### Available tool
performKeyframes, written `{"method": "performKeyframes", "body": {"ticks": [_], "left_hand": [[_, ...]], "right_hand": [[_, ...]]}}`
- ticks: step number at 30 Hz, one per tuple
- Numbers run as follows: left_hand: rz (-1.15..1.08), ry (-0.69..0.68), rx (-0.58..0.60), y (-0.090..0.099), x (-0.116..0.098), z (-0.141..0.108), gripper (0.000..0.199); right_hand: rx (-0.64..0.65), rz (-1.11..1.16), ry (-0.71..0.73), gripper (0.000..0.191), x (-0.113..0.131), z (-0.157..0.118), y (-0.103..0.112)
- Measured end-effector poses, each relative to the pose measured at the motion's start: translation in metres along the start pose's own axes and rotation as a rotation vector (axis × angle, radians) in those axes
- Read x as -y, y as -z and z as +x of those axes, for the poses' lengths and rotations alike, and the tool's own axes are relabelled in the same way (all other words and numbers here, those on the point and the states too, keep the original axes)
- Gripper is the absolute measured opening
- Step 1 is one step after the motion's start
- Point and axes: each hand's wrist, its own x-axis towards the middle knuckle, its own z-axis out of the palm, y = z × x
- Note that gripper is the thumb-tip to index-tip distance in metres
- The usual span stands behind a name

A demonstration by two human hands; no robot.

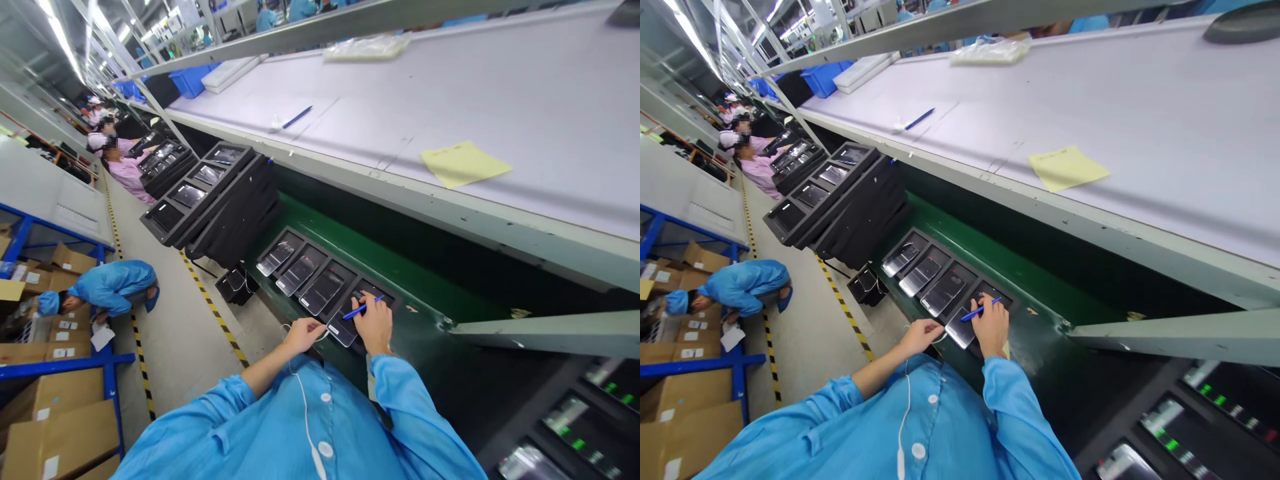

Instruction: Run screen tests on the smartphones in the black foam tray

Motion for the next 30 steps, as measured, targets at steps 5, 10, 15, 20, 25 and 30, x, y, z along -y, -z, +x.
{"method": "performKeyframes", "body": {"ticks": [5,10,15,20,25,30], "left_hand": [[0.163,-0.129,-0.265,0.060,-0.004,0.007,0.031],[0.459,-0.255,-0.413,0.132,-0.013,0.056,0.039],[0.766,-0.187,-0.385,0.173,-0.030,0.114,0.056],[0.890,-0.163,-0.328,0.187,-0.034,0.152,0.064],[0.904,-0.167,-0.274,0.192,-0.031,0.171,0.068],[0.928,-0.192,-0.276,0.193,-0.029,0.178,0.064]], "right_hand": [[-0.060,0.125,-0.050,0.031,0.007,-0.004,-0.001],[-0.177,0.247,-0.137,0.034,0.034,-0.031,-0.010],[-0.239,0.187,-0.258,0.036,0.057,-0.049,-0.022],[-0.252,0.089,-0.466,0.038,0.067,-0.048,-0.026],[-0.287,-0.043,-0.534,0.035,0.078,-0.049,-0.031],[-0.309,-0.153,-0.565,0.034,0.087,-0.045,-0.035]]}}
